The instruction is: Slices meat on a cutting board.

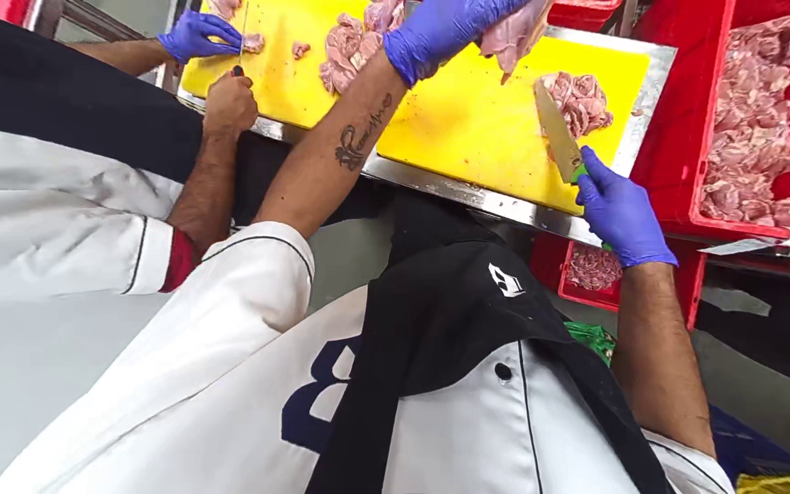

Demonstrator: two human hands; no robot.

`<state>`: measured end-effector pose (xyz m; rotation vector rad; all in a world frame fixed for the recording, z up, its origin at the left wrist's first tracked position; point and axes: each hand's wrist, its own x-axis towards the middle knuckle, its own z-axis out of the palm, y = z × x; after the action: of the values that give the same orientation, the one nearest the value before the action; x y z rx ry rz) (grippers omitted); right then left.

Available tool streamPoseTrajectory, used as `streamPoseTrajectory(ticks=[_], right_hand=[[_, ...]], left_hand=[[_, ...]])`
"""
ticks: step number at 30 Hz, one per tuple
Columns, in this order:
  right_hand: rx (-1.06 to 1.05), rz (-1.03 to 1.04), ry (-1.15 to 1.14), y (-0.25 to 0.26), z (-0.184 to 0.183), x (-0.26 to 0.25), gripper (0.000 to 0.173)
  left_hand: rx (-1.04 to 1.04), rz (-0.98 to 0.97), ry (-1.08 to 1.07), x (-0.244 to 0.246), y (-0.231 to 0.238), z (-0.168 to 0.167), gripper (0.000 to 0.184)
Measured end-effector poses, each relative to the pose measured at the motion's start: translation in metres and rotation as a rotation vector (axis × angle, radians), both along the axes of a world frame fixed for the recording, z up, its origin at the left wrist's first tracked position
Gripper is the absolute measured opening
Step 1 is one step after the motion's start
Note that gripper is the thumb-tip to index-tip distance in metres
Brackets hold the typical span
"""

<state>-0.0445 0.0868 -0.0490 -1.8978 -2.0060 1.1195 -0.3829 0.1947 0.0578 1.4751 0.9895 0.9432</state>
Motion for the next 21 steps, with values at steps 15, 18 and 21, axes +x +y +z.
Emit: streamPoseTrajectory(ticks=[15, 18, 21], right_hand=[[0.112, 0.332, -0.165, -0.076, 0.015, -0.058, 0.053], [0.069, 0.389, -0.267, -0.055, 0.018, -0.063, 0.053], [0.122, 0.380, -0.211, -0.015, -0.003, -0.098, 0.053]], left_hand=[[-0.081, 0.180, 0.936, -0.009, -0.070, -0.158, 0.037], [-0.143, 0.084, 0.985, 0.001, -0.063, -0.153, 0.036], [-0.158, -0.005, 1.008, 0.002, -0.054, -0.153, 0.035]])
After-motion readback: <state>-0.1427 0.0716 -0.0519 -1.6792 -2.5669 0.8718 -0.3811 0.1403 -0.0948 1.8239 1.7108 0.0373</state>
